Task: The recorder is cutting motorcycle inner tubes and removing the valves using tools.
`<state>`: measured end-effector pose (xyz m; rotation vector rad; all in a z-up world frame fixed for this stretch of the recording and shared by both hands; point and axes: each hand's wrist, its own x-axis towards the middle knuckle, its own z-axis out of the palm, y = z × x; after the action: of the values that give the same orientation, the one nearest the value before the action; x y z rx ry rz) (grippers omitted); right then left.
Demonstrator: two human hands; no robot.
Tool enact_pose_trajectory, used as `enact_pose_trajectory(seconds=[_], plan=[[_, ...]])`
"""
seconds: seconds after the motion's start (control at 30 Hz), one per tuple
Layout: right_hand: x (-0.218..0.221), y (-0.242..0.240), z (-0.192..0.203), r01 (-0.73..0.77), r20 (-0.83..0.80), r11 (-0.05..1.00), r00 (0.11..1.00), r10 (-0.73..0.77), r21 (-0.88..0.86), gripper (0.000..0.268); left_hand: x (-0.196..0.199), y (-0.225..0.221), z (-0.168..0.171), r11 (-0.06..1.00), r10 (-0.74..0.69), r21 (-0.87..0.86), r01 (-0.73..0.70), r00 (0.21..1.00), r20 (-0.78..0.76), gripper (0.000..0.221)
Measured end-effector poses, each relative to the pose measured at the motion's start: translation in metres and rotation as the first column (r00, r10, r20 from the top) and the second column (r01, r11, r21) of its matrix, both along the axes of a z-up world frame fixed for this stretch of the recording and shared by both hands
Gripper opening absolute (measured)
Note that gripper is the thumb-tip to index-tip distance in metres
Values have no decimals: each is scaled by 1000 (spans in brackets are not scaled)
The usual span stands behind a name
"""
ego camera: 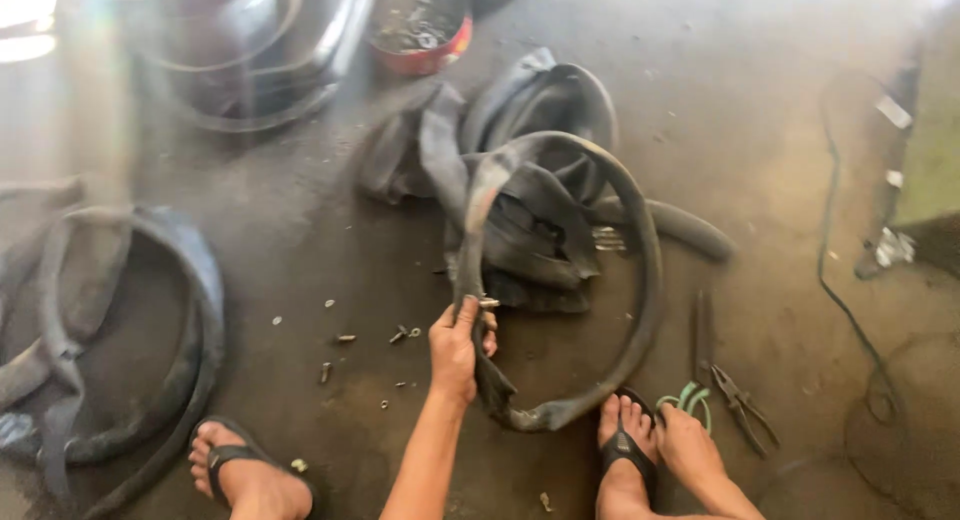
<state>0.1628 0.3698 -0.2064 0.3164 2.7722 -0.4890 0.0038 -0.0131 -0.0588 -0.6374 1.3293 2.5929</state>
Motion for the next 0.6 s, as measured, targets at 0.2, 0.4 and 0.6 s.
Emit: enact_pose_trajectory(seconds=[0.2, 0.4, 0.6], plan=[[14, -6, 24, 97, -22, 991, 995, -95, 90, 29, -2, -1, 5, 1000, -23, -2, 23, 999, -41, 37], [17, 0, 17, 75, -112, 989, 992, -61, 127, 29, -3, -4, -6, 997, -60, 42, 62, 997, -52, 41], [2, 1, 34, 242, -163, 970, 958, -236, 21, 31, -6, -11, -13, 996, -91, -10, 92, 995, 29, 34]])
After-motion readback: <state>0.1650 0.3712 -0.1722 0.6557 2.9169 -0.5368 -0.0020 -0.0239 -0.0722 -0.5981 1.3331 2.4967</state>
